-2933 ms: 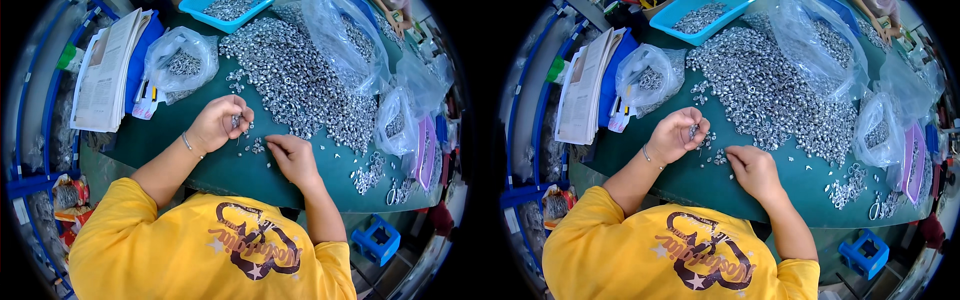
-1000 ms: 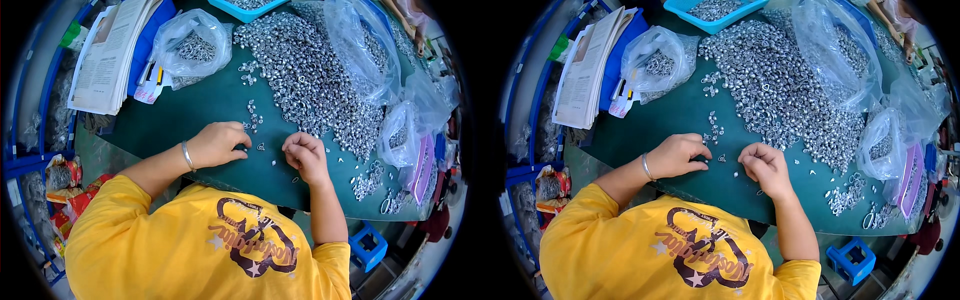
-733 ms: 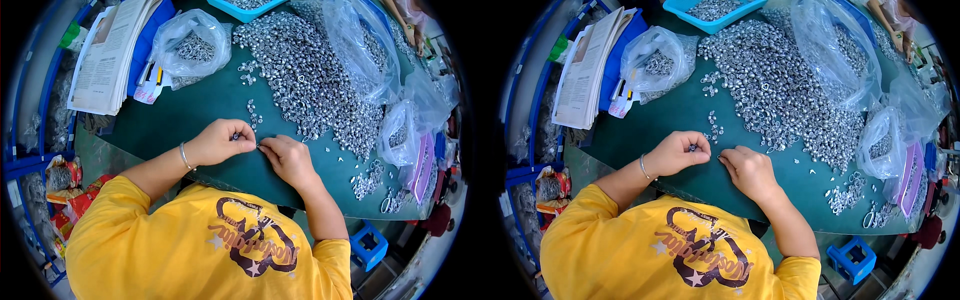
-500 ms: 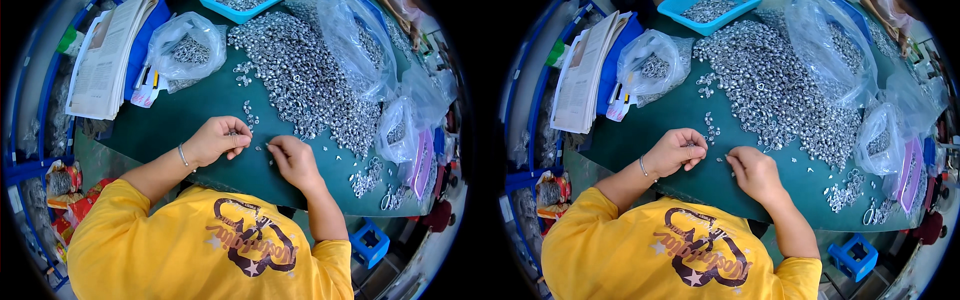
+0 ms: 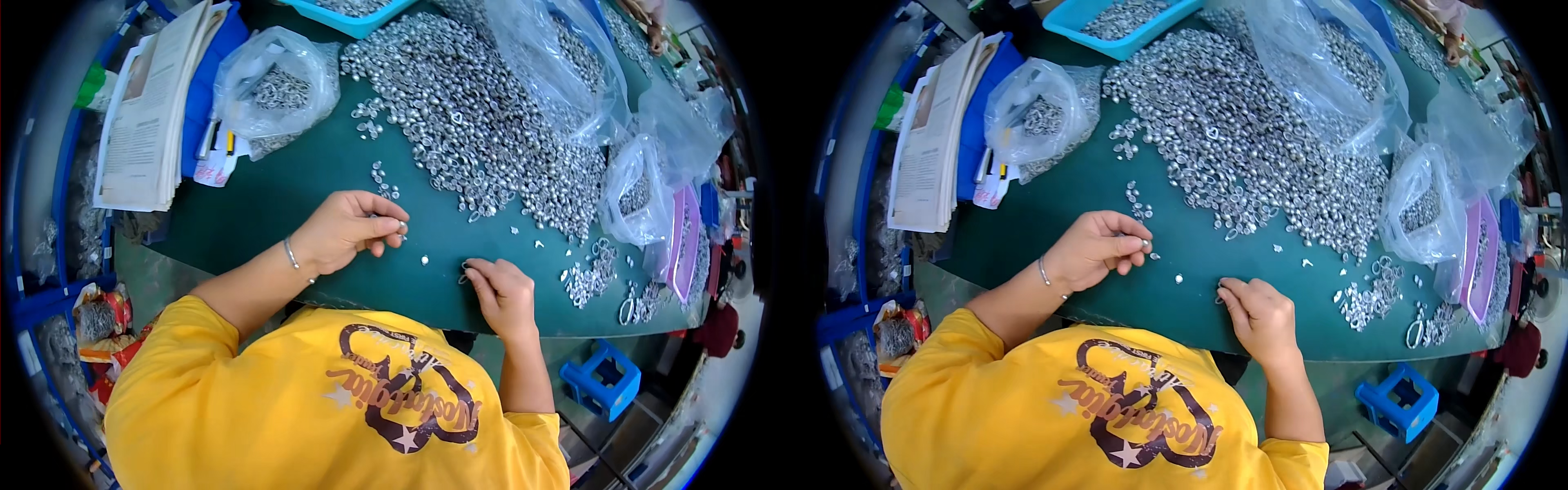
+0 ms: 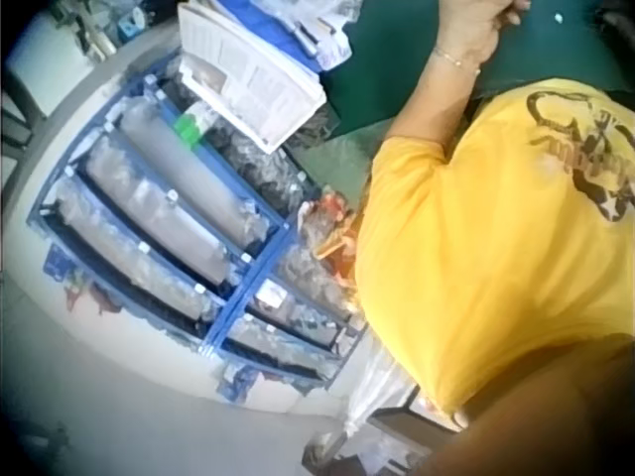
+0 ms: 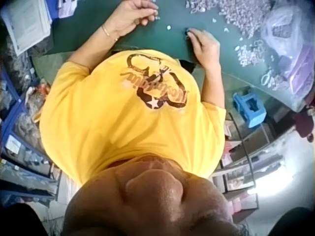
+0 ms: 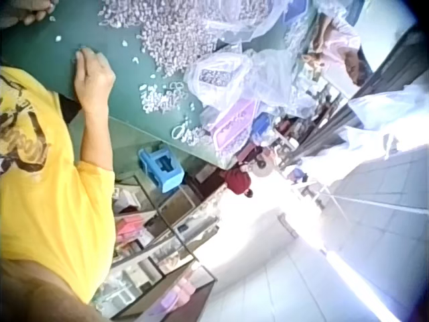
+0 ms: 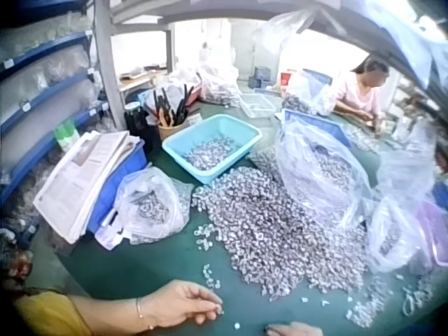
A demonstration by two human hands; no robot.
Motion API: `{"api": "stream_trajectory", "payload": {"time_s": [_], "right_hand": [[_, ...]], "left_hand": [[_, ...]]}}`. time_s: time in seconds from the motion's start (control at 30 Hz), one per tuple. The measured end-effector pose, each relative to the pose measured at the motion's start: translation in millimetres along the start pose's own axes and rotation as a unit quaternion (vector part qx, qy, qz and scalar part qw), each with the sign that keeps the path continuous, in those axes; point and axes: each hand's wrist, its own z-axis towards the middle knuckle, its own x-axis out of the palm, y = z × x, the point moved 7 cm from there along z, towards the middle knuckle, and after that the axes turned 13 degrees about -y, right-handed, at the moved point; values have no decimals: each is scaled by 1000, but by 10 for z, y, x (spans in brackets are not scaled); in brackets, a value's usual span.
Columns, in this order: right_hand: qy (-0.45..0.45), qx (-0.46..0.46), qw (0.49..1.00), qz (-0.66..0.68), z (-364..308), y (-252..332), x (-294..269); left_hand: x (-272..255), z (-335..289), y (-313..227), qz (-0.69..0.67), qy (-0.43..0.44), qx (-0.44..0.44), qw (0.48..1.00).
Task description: The person sorts through a pile of small metal decorative parts on a green table, picking them up one by one, turning them over, and placing them into different plastic trays.
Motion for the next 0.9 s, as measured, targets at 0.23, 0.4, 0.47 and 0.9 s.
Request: {"api": "stream_trajectory", "payload": {"time_s": [0.23, 0.4, 0.47, 0.9], "right_hand": [[-31, 135, 983, 120, 263, 65, 285], [-6, 23, 992, 121, 369, 234, 458], [56, -52, 996, 47, 368, 402, 560], [104, 419, 562, 705, 484, -12, 750]], "left_hand": [[3, -64, 87, -121, 71, -47, 989], [-62, -86, 109, -171, 86, -51, 980], [-73, -81, 117, -183, 90, -56, 977], [-480, -76, -255, -129, -24, 48, 990]]}}
